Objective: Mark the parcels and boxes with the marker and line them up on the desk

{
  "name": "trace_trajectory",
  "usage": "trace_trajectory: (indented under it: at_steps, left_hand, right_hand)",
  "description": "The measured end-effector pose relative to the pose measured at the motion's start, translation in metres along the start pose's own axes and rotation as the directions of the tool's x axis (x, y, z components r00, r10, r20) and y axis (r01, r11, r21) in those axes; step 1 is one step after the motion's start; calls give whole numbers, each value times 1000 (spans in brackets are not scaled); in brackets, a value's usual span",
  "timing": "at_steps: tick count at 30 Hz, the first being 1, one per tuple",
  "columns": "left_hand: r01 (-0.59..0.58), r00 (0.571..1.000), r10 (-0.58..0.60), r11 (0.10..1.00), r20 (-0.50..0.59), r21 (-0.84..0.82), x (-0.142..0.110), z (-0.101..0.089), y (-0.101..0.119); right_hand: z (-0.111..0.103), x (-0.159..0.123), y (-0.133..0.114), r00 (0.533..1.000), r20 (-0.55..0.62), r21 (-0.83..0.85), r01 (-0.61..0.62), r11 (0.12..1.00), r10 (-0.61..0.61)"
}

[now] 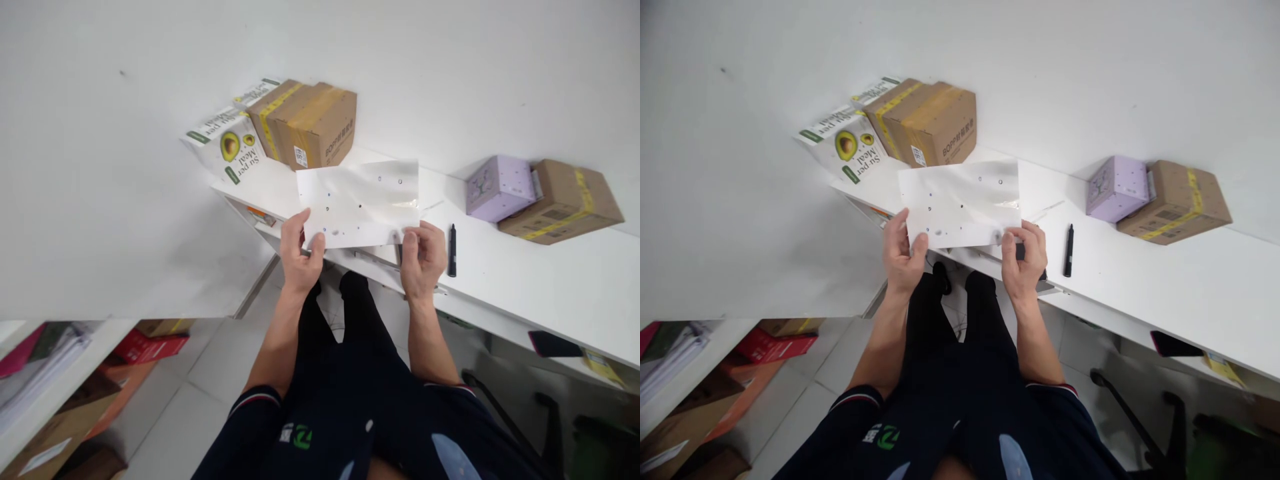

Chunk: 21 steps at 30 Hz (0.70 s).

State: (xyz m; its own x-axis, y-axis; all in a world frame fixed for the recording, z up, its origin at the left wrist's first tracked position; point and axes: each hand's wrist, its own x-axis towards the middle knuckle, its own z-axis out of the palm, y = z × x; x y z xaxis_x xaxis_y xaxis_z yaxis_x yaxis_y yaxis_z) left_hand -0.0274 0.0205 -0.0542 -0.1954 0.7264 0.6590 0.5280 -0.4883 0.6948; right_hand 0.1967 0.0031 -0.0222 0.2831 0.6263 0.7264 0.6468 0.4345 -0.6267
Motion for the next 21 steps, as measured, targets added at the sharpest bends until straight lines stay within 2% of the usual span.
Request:
trace_trajectory:
  at_steps: [3, 5, 8, 10, 12, 16, 19, 21]
  left_hand:
    - [46, 998, -46, 999, -34, 0, -19, 5, -16]
    - [96, 995, -95, 994, -20, 49, -33, 7, -23]
    - [216, 974, -223, 969, 44, 119, -51, 6, -24]
    - [289, 952, -298, 950, 75, 115, -60, 3, -18]
    - [333, 935, -339, 940, 100, 73, -64, -1, -10]
    - [396, 907, -390, 918, 157, -5, -56, -11, 1]
    - [462, 866, -455, 887, 209, 17, -41, -15, 3]
    - [453, 867, -442, 892, 232, 7, -31, -14, 2]
  right_hand:
    - [0, -4, 6, 998, 4, 27, -70, 997, 70]
    - [0, -11, 14, 981, 60, 1, -187, 982, 186]
    - [-3, -26, 25, 892, 182, -111, -400, 910, 414]
    - [-6, -37, 31, 823, 242, -173, -485, 857, 515]
    - [-10, -46, 35, 796, 263, -184, -513, 839, 544]
    - [-14, -49, 38, 805, 253, -130, -521, 843, 537]
    - [-16, -40, 35, 778, 349, -109, -521, 847, 523]
    - [-17, -33, 31, 751, 426, -95, -519, 850, 505]
